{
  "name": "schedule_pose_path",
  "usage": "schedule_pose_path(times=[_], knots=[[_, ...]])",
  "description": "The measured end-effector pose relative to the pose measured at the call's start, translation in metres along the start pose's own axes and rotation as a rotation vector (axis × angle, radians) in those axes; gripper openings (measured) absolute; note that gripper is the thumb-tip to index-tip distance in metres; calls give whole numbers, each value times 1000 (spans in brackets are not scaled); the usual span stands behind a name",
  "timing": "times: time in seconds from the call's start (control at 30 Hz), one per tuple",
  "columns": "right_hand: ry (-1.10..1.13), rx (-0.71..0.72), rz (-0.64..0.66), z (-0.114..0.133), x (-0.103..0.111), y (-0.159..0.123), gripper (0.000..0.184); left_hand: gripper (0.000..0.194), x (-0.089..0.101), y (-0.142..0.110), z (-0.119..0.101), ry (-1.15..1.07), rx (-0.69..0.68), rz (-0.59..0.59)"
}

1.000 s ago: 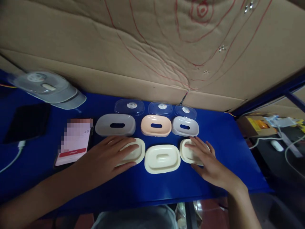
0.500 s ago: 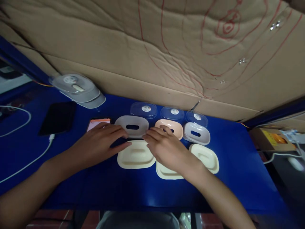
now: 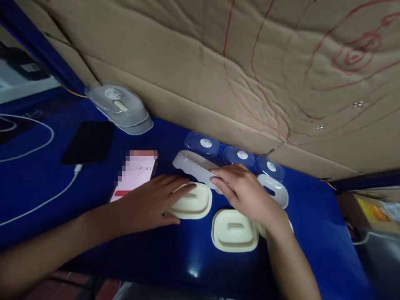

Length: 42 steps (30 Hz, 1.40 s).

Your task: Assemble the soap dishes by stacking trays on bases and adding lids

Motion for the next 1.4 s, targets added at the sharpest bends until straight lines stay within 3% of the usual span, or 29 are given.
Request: schedule_pose_path(times=[0.1, 0.3, 0.43, 0.73, 0.9, 1.03, 1.2, 1.4], knots=[[10, 9, 14, 6, 12, -9, 23, 92, -2, 7, 18, -161, 157, -35], [-62, 15, 35, 7, 8, -12, 20, 101, -9, 16, 37, -524, 350, -137], [-70, 20, 9, 10, 2, -11, 21, 120, -5, 17, 37, -607, 388, -148], [-73, 42, -18, 21, -15, 0, 21, 118, 17, 18, 30, -1150, 332, -318], [-75, 54, -7, 21, -23, 4, 37, 114, 15, 19, 23, -1529, 393, -258], [-67, 38, -3, 22, -27, 5, 43, 104, 14, 21, 21, -1631, 410, -322], [-122, 27, -56, 25, -41, 8, 67, 99, 12, 22, 21, -1771, 458, -363], [-207, 54, -134, 25, -53, 12, 48, 87, 16, 22, 25, -1944, 513, -411]])
Point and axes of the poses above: each hand's wrist, its own y-axis towards the middle knuckle, its own x-axis out of the back of the hand, z = x × y, the point moved 2 cm from there along y, towards the middle knuckle, and after that the axes turned 3 degrees about x, right-handed, at the moved point
